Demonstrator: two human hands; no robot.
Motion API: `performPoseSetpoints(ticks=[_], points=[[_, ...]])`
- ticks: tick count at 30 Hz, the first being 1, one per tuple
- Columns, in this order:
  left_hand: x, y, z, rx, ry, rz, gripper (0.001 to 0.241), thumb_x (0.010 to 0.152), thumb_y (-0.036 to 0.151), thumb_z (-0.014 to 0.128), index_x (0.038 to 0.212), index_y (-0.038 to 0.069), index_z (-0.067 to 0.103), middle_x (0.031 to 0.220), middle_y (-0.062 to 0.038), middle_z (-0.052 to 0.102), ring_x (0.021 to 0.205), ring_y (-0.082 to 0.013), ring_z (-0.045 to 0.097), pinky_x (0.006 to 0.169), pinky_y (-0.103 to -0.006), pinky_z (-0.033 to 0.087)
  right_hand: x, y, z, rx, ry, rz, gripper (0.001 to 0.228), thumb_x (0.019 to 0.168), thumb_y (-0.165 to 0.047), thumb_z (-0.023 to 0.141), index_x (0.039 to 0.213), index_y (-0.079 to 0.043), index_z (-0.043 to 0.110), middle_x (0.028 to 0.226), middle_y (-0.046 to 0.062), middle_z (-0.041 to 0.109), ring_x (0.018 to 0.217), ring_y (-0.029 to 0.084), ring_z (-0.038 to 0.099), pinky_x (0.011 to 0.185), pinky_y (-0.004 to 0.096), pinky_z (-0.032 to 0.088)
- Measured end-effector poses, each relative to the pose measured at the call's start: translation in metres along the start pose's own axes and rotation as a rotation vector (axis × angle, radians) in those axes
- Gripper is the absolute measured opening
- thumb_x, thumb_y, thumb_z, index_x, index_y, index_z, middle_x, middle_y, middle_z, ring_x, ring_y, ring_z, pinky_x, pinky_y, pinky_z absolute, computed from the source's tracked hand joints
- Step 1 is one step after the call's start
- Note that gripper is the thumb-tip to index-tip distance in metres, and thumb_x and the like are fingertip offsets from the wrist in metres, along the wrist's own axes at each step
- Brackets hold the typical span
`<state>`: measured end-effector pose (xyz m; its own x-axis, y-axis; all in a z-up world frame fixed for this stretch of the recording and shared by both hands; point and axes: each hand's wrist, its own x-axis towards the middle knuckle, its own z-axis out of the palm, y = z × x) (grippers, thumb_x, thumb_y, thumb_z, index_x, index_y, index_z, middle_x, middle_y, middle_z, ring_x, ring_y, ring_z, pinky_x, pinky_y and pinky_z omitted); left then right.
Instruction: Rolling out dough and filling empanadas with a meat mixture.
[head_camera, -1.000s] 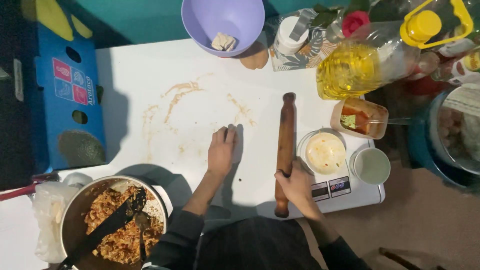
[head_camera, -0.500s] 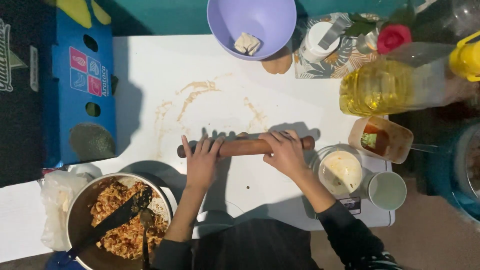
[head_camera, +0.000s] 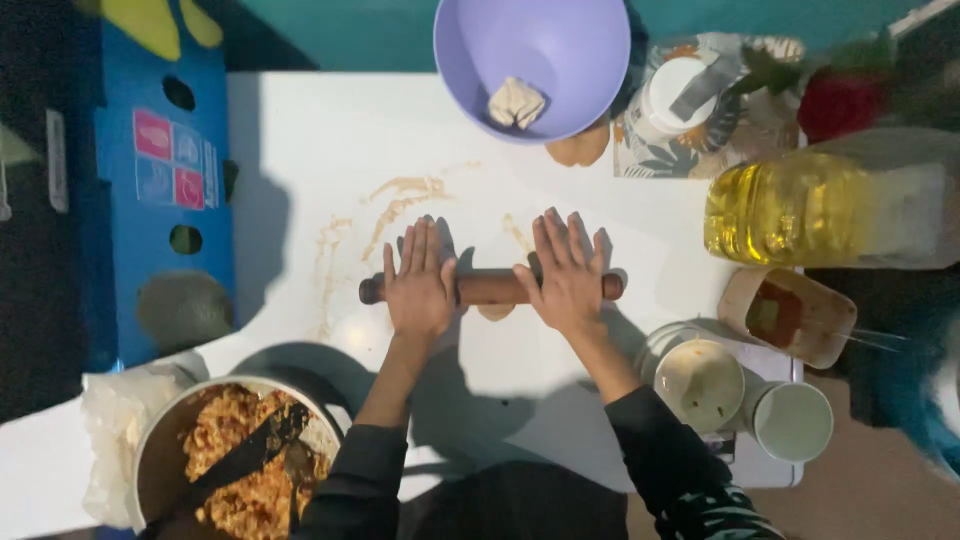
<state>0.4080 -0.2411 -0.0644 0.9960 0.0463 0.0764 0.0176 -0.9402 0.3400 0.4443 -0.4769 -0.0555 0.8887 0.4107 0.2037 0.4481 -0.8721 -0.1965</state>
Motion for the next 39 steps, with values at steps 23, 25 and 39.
performPoseSetpoints(ticks=[23,25,39], points=[[0.013,0.007,0.001,-0.016,0.001,-0.115,0.066,0.103,0.033,0.040,0.162,0.005,0.027,0.169,-0.011,0.026,0.157,-0.0326,0.021,0.125,-0.0574,0.012,0.019,0.005,0.027,-0.004,-0.079,0.199,0.067,0.106,-0.044,0.042,0.158,-0.002,0.037,0.166,0.014,0.035,0.153,0.041,0.027,0.116,0.070,0.010],[-0.008,0.010,-0.004,-0.011,0.030,-0.094,0.066,0.104,0.033,0.041,0.163,0.005,0.027,0.170,-0.011,0.026,0.157,-0.0325,0.021,0.125,-0.0577,0.012,0.001,-0.006,0.016,-0.020,-0.042,0.181,0.068,0.107,-0.043,0.043,0.159,-0.001,0.034,0.167,0.015,0.033,0.154,0.042,0.025,0.116,0.071,0.009],[-0.127,0.036,-0.033,-0.018,0.053,0.039,0.073,0.101,0.032,0.052,0.159,-0.002,0.024,0.168,-0.019,0.021,0.156,-0.0335,0.018,0.124,-0.0563,0.011,-0.099,-0.044,-0.034,0.160,0.014,0.109,0.078,0.098,-0.042,0.058,0.156,0.003,0.030,0.164,0.021,0.027,0.151,0.037,0.028,0.119,0.063,0.011]])
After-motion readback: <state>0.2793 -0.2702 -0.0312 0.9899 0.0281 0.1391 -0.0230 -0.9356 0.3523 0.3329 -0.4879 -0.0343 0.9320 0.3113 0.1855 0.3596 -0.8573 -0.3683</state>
